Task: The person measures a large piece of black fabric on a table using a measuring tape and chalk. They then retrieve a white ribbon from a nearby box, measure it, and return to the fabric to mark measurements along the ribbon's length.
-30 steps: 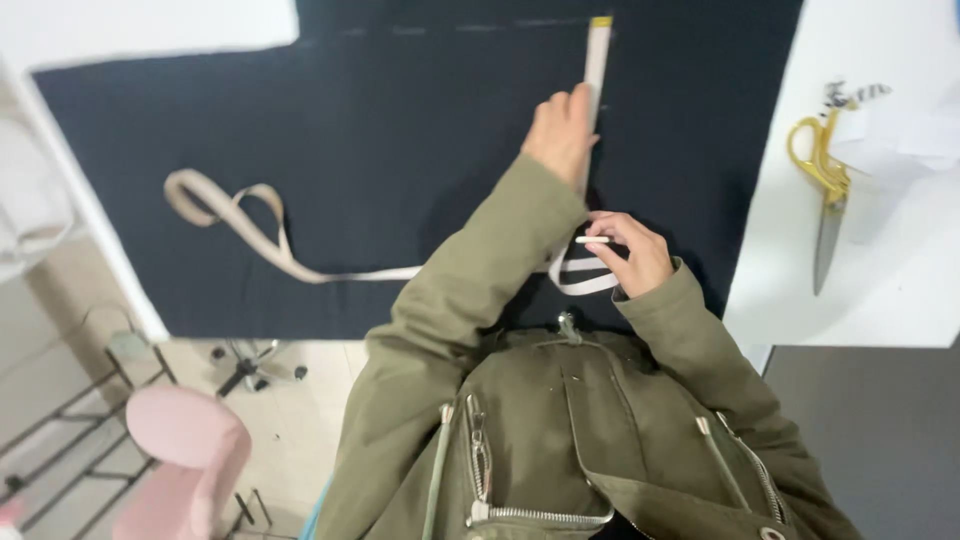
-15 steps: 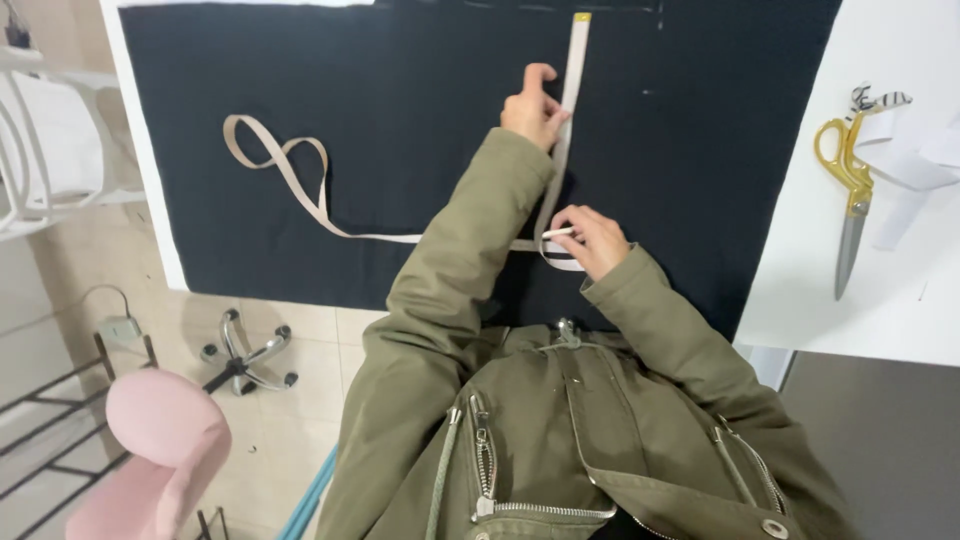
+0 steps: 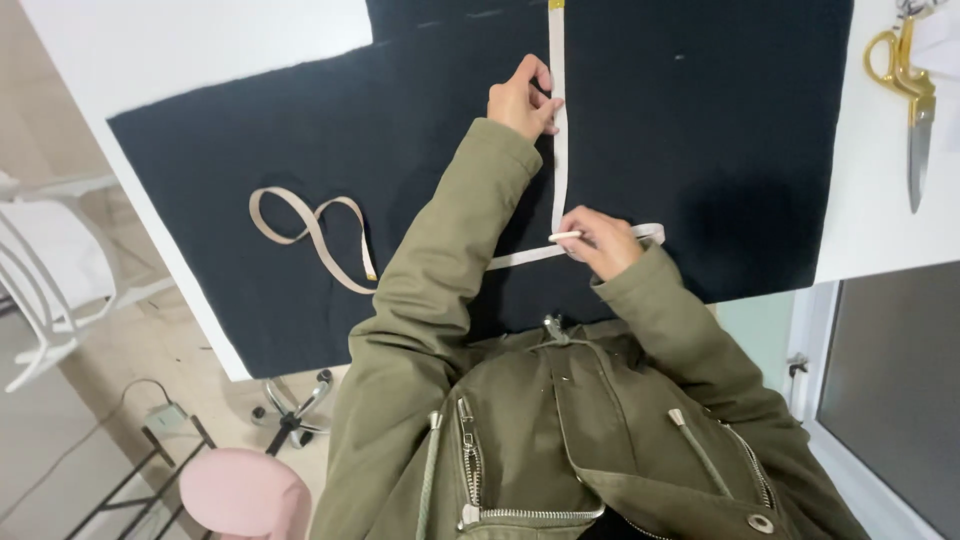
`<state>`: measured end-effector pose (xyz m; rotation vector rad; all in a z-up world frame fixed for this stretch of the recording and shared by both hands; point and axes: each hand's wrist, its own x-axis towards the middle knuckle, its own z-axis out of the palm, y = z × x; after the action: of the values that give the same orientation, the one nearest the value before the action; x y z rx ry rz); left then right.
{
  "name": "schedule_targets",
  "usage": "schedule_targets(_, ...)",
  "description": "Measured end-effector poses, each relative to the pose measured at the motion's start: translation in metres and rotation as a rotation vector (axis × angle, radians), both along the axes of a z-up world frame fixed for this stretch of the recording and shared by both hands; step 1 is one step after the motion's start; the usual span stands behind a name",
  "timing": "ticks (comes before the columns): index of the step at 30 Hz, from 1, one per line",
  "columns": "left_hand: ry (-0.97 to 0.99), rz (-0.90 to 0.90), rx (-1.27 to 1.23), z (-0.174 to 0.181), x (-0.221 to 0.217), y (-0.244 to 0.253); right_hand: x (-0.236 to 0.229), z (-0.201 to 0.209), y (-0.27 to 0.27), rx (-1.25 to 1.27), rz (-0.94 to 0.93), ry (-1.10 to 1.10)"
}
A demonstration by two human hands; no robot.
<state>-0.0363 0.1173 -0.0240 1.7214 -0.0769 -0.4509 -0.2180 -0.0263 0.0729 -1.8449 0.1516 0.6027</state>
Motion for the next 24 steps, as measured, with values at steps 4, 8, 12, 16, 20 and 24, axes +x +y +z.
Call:
schedule_targets(4, 0.107, 0.002, -0.054, 0.001, 0.006, -0.002, 0.022, 0.011, -0.031, -0.089, -0.036, -0.271)
schedule_targets(8, 0.141, 0.060, -0.075, 0.007, 0.000, -0.002, 0.078, 0.008, -0.066, -0.226, -0.121, -0.247)
schedule_targets(12, 0.152, 0.072, -0.021, 0.009, -0.003, -0.005, 0.133, 0.000, -0.064, -0.340, -0.034, -0.537)
schedule_targets(16, 0.109, 0.136, -0.028, 0.013, 0.000, -0.007, 0.168, -0.013, -0.049, -0.340, 0.011, -0.658)
schedule_targets(20, 0.157, 0.145, -0.002, 0.014, -0.002, -0.007, 0.172, -0.021, -0.046, -0.319, 0.034, -0.600)
schedule_targets(24, 0.137, 0.136, -0.030, 0.019, -0.001, -0.006, 0.171, -0.019, -0.046, -0.331, 0.027, -0.548)
